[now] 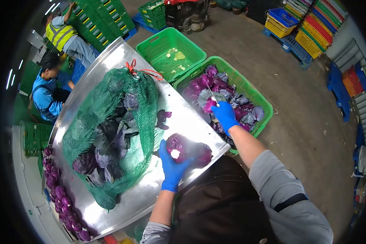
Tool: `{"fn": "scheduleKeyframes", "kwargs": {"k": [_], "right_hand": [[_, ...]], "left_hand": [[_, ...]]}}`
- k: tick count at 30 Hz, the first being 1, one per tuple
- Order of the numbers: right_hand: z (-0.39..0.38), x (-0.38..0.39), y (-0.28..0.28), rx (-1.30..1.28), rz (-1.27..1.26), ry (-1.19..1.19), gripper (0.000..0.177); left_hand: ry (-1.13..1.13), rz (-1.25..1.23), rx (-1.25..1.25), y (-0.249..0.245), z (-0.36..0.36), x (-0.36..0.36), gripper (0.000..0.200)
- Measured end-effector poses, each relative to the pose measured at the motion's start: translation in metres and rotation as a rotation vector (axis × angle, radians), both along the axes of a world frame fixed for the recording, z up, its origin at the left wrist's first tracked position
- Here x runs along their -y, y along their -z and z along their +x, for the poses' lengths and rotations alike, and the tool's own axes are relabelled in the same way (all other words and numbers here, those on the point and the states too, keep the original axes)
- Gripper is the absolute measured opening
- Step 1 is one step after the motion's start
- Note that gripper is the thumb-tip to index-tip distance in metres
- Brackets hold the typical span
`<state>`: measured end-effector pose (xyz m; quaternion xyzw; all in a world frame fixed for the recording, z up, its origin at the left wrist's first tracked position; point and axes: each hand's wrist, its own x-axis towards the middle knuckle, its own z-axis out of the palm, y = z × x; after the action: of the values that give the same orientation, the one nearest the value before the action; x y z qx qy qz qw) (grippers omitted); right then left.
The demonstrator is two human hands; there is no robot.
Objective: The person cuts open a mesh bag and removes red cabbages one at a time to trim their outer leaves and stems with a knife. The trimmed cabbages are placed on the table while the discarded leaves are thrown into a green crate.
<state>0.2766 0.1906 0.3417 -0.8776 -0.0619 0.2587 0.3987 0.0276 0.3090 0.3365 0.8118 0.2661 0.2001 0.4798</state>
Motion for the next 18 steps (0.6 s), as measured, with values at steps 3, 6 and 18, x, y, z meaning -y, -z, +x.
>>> {"fn": "scheduleKeyframes", "kwargs": {"k": [3, 6, 18], "right_hand": [[-0.022, -0.006, -0.013, 0.215, -0.014, -0.33, 0.063], [-0.064, -0.027, -0.034, 0.275, 0.273, -0.795, 0.086], [-0.01, -0.072, 0.04, 0.677, -0.142, -0.653, 0.035]], "left_hand": [[0.11, 0.178, -0.072, -0.003, 0.002, -0.007, 0.113], [0.203, 0.287, -0.167, -0.01, 0.01, -0.014, 0.113], [0.18, 0.336, -0.171, -0.012, -0.005, 0.002, 0.116]]}}
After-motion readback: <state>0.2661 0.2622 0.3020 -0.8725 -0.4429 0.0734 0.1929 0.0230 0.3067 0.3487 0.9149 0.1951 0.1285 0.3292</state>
